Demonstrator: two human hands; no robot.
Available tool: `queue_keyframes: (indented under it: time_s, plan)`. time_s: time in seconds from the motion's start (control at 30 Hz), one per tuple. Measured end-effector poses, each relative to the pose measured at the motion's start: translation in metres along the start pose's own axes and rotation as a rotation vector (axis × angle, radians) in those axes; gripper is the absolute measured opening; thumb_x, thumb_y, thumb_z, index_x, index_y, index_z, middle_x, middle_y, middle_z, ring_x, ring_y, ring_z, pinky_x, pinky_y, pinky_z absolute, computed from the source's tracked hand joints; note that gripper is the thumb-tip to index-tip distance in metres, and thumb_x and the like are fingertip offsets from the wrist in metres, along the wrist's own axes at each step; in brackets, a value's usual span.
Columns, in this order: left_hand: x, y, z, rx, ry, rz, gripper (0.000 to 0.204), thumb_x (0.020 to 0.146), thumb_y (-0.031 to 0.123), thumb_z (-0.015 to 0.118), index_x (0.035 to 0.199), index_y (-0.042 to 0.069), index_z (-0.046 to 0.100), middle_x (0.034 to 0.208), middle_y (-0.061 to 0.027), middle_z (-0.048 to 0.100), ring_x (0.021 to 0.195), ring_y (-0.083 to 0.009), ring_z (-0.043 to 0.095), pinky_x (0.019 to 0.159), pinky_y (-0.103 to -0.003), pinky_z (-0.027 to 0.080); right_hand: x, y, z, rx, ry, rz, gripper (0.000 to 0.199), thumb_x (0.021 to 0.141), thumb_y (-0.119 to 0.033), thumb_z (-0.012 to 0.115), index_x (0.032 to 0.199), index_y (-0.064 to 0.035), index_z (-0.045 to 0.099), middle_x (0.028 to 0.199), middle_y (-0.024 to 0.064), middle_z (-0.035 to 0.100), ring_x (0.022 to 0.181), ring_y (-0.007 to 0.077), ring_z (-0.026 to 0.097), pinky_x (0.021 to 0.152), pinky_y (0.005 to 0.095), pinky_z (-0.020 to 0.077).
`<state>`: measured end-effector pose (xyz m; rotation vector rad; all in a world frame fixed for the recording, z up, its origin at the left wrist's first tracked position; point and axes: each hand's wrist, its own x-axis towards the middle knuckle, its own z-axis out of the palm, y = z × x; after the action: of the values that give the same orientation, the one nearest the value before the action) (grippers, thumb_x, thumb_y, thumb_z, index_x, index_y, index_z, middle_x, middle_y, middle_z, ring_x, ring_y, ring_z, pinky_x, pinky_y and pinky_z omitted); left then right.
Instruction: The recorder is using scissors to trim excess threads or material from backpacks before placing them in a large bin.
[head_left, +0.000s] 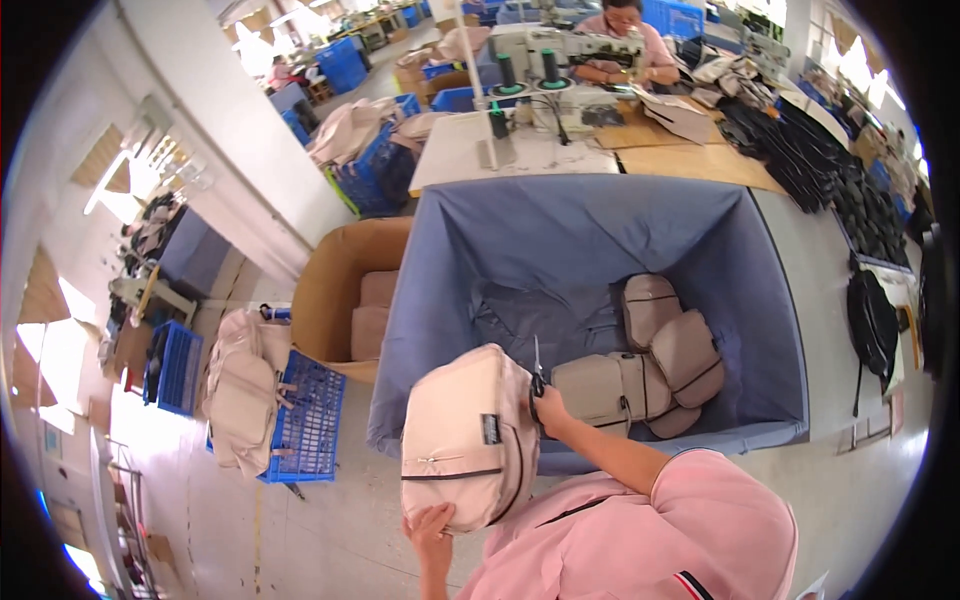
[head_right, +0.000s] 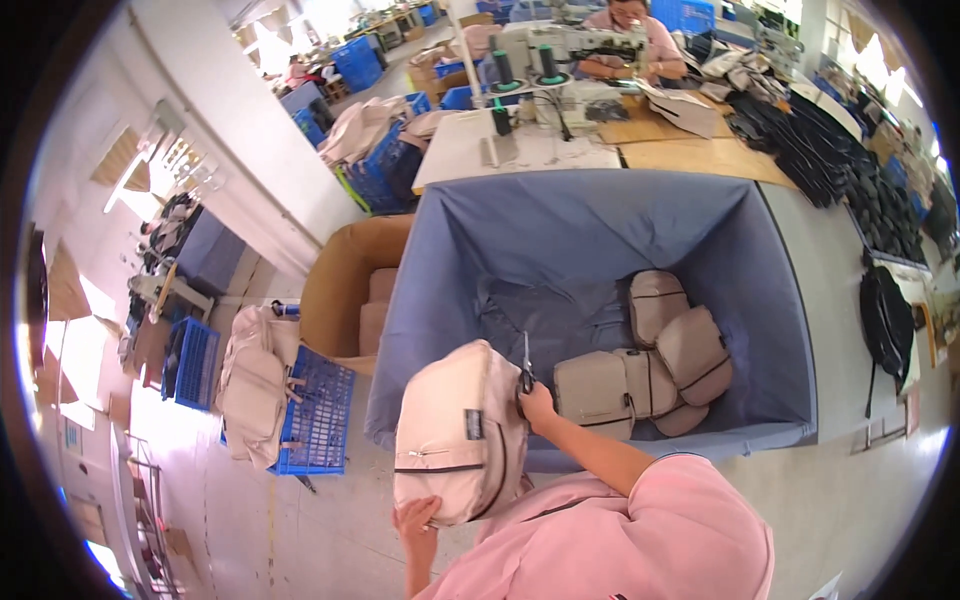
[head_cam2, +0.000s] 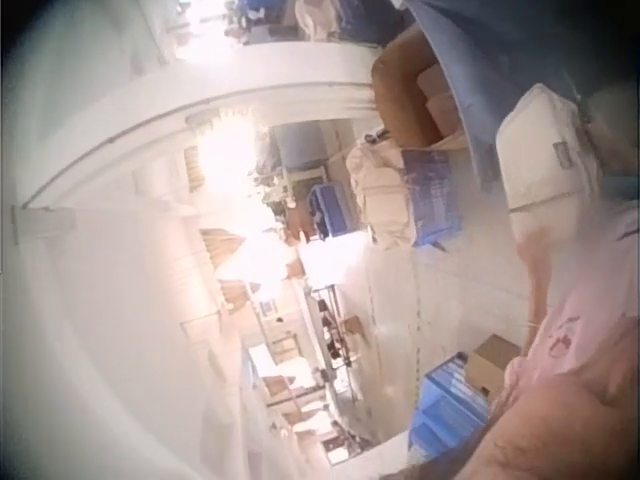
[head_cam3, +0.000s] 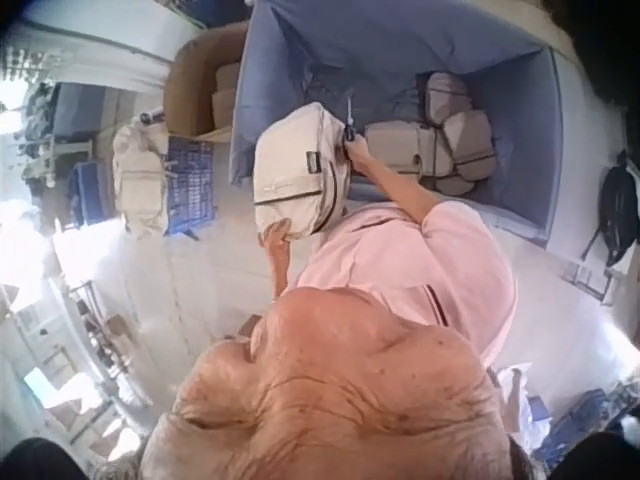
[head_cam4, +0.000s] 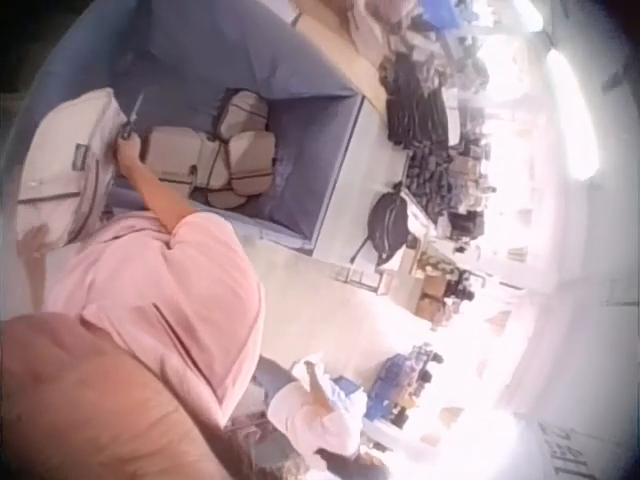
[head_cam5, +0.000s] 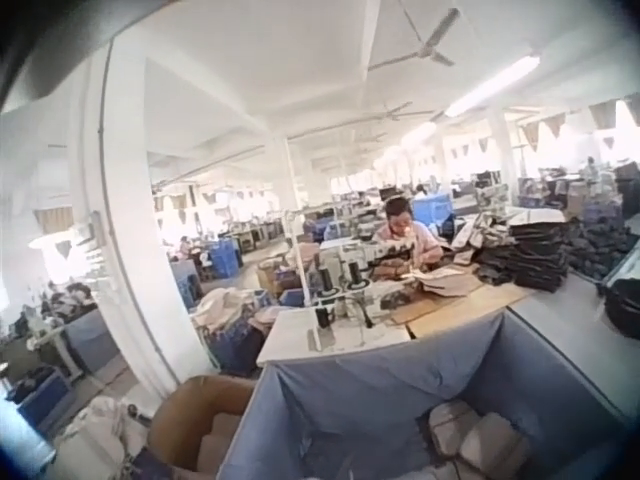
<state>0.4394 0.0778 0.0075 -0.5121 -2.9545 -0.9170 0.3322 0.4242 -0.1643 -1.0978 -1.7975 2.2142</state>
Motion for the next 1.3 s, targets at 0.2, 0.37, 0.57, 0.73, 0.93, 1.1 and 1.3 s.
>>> queue_keyframes:
  time_s: [0.2, 0.37, 0.57, 0.73, 0.93, 1.1, 1.3]
  plan:
    - [-0.038, -0.02, 0.038, -0.177, 0.095, -0.173, 0.043, 0.071, -0.005, 0.063, 0.105, 0.017, 0.074, 0.115, -0.0043, 0.07, 0.12, -0.0273, 0.057, 0.114, -0.048, 0.027, -0.026, -0.038, 0.009, 0.207, -0.162, 0.013, 0.022, 0.077, -0.012, 0.076, 0.094, -0.0049, 0.064, 0.075, 0.0034, 0.062, 0.062, 0.0158, 0.058, 0.056, 0.0333, 0.0464]
    - [-0.012, -0.032, 0.045, -1.163, 0.525, -0.972, 0.054, 0.092, 0.02, 0.06, 0.141, 0.0, 0.045, 0.141, -0.0125, 0.051, 0.132, -0.0272, 0.047, 0.108, -0.042, 0.04, -0.058, -0.103, 0.013, 0.26, -0.172, -0.03, 0.016, 0.073, -0.006, 0.069, 0.079, -0.0123, 0.056, 0.068, -0.002, 0.053, 0.059, 0.01, 0.05, 0.052, 0.0274, 0.0381]
    - [0.004, -0.116, 0.082, -1.611, 0.338, -1.026, 0.061, 0.096, 0.038, 0.061, 0.141, 0.001, 0.045, 0.136, -0.0163, 0.055, 0.124, -0.0307, 0.055, 0.1, -0.046, 0.048, -0.072, -0.088, 0.025, 0.213, -0.095, 0.089, 0.012, 0.075, -0.005, 0.066, 0.073, -0.0111, 0.056, 0.067, -0.0032, 0.052, 0.057, 0.0095, 0.048, 0.05, 0.0268, 0.0345]
    - [0.023, -0.103, 0.049, -1.237, 0.586, -1.053, 0.036, 0.094, 0.023, 0.068, 0.119, 0.0, 0.057, 0.12, -0.0145, 0.063, 0.105, -0.0269, 0.063, 0.088, -0.042, 0.055, -0.078, -0.056, 0.009, 0.25, -0.014, 0.149, 0.013, 0.075, -0.003, 0.064, 0.08, -0.0097, 0.055, 0.066, -0.0031, 0.051, 0.058, 0.0097, 0.052, 0.053, 0.0262, 0.0415]
    - [0.04, -0.122, -0.002, -1.154, 0.72, -0.735, 0.021, 0.093, 0.019, 0.07, 0.105, 0.005, 0.062, 0.106, -0.0111, 0.069, 0.09, -0.0202, 0.067, 0.079, -0.034, 0.057, -0.094, -0.026, 0.02, 0.377, -0.155, 0.241, 0.011, 0.077, -0.003, 0.065, 0.083, -0.0062, 0.056, 0.075, 0.0013, 0.057, 0.063, 0.0137, 0.056, 0.059, 0.0272, 0.0443]
    - [0.043, -0.174, 0.01, -1.256, 0.684, -0.706, 0.015, 0.093, 0.016, 0.07, 0.102, 0.006, 0.063, 0.099, -0.0075, 0.069, 0.087, -0.0169, 0.066, 0.076, -0.032, 0.057, -0.081, -0.036, 0.009, 0.159, -0.033, 0.085, 0.02, 0.085, -0.008, 0.068, 0.1, 0.0014, 0.059, 0.1, 0.0122, 0.069, 0.084, 0.0172, 0.064, 0.079, 0.0301, 0.0518]
    - [0.038, -0.183, 0.007, -1.294, 0.657, -0.761, 0.017, 0.094, 0.017, 0.068, 0.104, 0.004, 0.064, 0.1, -0.0062, 0.069, 0.088, -0.0152, 0.065, 0.077, -0.031, 0.056, -0.058, -0.125, 0.066, 0.105, -0.111, -0.212, 0.029, 0.085, -0.02, 0.075, 0.1, 0.0019, 0.063, 0.092, 0.0076, 0.068, 0.083, 0.0135, 0.062, 0.075, 0.0263, 0.0482]
